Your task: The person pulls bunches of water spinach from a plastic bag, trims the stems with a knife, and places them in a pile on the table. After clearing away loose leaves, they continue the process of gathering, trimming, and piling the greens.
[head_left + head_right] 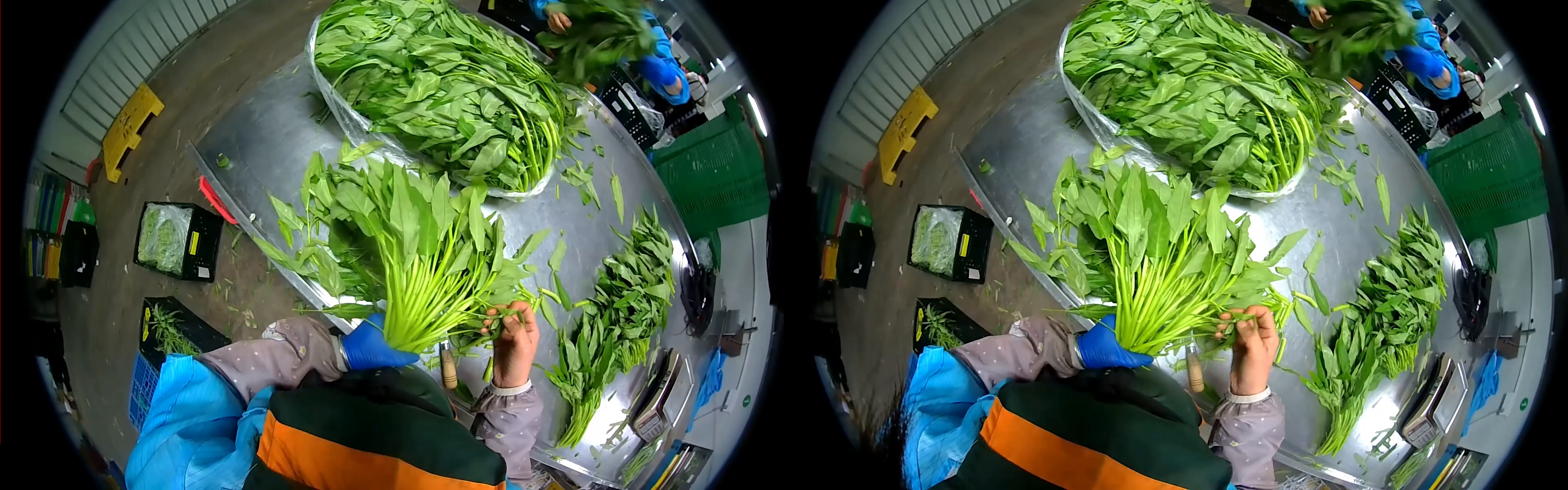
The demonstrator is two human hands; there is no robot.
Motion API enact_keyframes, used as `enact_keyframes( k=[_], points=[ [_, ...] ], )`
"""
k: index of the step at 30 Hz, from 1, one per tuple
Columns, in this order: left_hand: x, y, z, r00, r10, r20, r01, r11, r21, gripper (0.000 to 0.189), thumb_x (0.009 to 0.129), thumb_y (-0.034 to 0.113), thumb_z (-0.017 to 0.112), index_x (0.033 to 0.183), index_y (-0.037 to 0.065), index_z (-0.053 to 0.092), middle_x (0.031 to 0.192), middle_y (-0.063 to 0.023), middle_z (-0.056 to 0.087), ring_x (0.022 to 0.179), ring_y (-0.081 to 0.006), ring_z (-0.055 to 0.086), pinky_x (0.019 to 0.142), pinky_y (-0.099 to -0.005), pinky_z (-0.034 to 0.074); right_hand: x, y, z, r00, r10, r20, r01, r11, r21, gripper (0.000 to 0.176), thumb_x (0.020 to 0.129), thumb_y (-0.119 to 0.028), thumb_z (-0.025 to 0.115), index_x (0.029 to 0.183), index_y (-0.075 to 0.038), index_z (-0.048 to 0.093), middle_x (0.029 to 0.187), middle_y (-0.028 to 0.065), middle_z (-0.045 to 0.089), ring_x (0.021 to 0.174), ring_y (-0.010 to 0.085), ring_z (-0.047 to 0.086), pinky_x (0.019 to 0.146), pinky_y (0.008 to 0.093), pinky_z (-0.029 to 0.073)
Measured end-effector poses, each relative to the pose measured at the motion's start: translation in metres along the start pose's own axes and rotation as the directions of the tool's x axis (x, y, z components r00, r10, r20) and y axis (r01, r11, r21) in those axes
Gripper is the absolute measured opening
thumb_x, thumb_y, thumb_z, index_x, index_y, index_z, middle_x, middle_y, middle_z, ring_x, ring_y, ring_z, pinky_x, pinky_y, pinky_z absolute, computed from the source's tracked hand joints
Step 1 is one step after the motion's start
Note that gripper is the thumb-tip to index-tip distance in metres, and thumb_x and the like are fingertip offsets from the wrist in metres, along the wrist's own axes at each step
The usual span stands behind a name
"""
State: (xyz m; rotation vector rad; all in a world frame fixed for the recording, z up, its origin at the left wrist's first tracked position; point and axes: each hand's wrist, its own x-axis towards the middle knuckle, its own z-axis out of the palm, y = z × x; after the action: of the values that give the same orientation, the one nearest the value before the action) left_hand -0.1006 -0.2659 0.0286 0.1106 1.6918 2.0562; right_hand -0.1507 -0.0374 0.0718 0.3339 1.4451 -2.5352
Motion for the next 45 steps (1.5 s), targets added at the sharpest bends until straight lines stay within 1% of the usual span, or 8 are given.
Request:
enact_keyframes(
  k=[6,10,25,35,39,40,43,45],
  points=[
    [-0.001,0.002,0.003,1.0,0.03,-0.003,-0.029,0.998,0.053,0.043,0.072,0.012,0.068,0.111,0.002,0.053,0.104,-0.0085,0.061,0.095,-0.0169,0.057,0.082,-0.0293,0.045,0.008,-0.022,0.015,0.792,-0.605,0.084,0.362,0.354,-0.863,0.033,0.071,0.002,0.064,0.101,0.0,0.051,0.091,0.0092,0.056,0.078,0.0176,0.053,0.072,0.0275,0.042],
    [-0.001,0.003,0.002,1.0,0.006,0.02,-0.007,0.998,0.062,0.052,0.07,0.01,0.071,0.117,0.003,0.049,0.11,-0.0083,0.058,0.1,-0.017,0.055,0.085,-0.0304,0.044,0.003,-0.05,0.006,0.544,-0.777,0.317,0.39,-0.101,-0.915,0.024,0.066,0.004,0.063,0.09,0.0,0.057,0.091,0.0123,0.056,0.081,0.0246,0.052,0.075,0.0333,0.04],
    [-0.003,-0.009,0.003,0.997,0.071,-0.006,-0.07,0.993,0.09,0.039,0.074,0.017,0.067,0.108,0.002,0.056,0.1,-0.0091,0.063,0.093,-0.0164,0.059,0.081,-0.0291,0.046,0.005,-0.029,0.044,0.725,-0.085,0.683,0.68,-0.066,-0.73,0.015,0.065,-0.003,0.068,0.077,-0.003,0.059,0.071,0.01,0.052,0.065,0.0278,0.051,0.055,0.0353,0.041],
    [-0.004,-0.005,0.003,0.999,-0.041,0.021,0.042,0.997,-0.07,0.054,0.07,0.005,0.07,0.119,0.003,0.048,0.112,-0.0075,0.057,0.102,-0.0155,0.054,0.088,-0.0297,0.043,0.032,-0.029,0.002,0.705,-0.612,0.357,0.21,-0.3,-0.93,0.007,0.067,-0.01,0.066,0.071,-0.01,0.06,0.062,0.006,0.056,0.058,0.024,0.054,0.055,0.0352,0.042],
    [-0.003,-0.005,0.004,0.998,-0.054,0.036,0.056,0.997,-0.058,0.053,0.07,0.005,0.07,0.119,0.003,0.049,0.112,-0.0078,0.058,0.102,-0.0158,0.054,0.087,-0.0295,0.043,0.021,-0.037,-0.004,0.686,-0.689,0.235,0.221,-0.11,-0.969,0.002,0.073,-0.008,0.061,0.074,-0.007,0.063,0.07,0.0049,0.061,0.06,0.0192,0.054,0.056,0.0311,0.043],
    [-0.003,-0.002,0.003,0.998,-0.053,0.038,0.055,0.997,-0.054,0.052,0.071,0.005,0.07,0.118,0.003,0.049,0.111,-0.0079,0.058,0.102,-0.0159,0.054,0.087,-0.0295,0.043,0.025,-0.041,-0.021,0.721,-0.692,0.025,0.234,0.209,-0.949,0.005,0.076,-0.009,0.06,0.076,-0.004,0.06,0.081,0.0086,0.063,0.059,0.0152,0.054,0.054,0.0284,0.044],
    [0.001,-0.004,0.001,1.0,-0.012,-0.019,0.012,1.0,0.026,0.041,0.072,0.011,0.069,0.11,0.003,0.054,0.1,-0.0077,0.062,0.09,-0.015,0.058,0.078,-0.0284,0.046,0.006,-0.064,-0.033,0.913,-0.395,-0.104,0.336,0.871,-0.36,0.011,0.086,-0.011,0.049,0.091,-0.002,0.051,0.097,0.0198,0.06,0.056,0.016,0.057,0.052,0.0253,0.048],
    [0.004,-0.01,-0.002,0.998,-0.03,-0.05,0.033,0.997,0.067,0.036,0.072,0.014,0.068,0.105,0.004,0.058,0.092,-0.0069,0.064,0.08,-0.0136,0.059,0.07,-0.0276,0.047,-0.009,-0.079,-0.041,0.924,-0.354,-0.147,0.359,0.933,0.011,0.009,0.088,-0.011,0.044,0.092,-0.004,0.048,0.096,0.0189,0.059,0.057,0.0167,0.057,0.049,0.0229,0.047]
  ],
)
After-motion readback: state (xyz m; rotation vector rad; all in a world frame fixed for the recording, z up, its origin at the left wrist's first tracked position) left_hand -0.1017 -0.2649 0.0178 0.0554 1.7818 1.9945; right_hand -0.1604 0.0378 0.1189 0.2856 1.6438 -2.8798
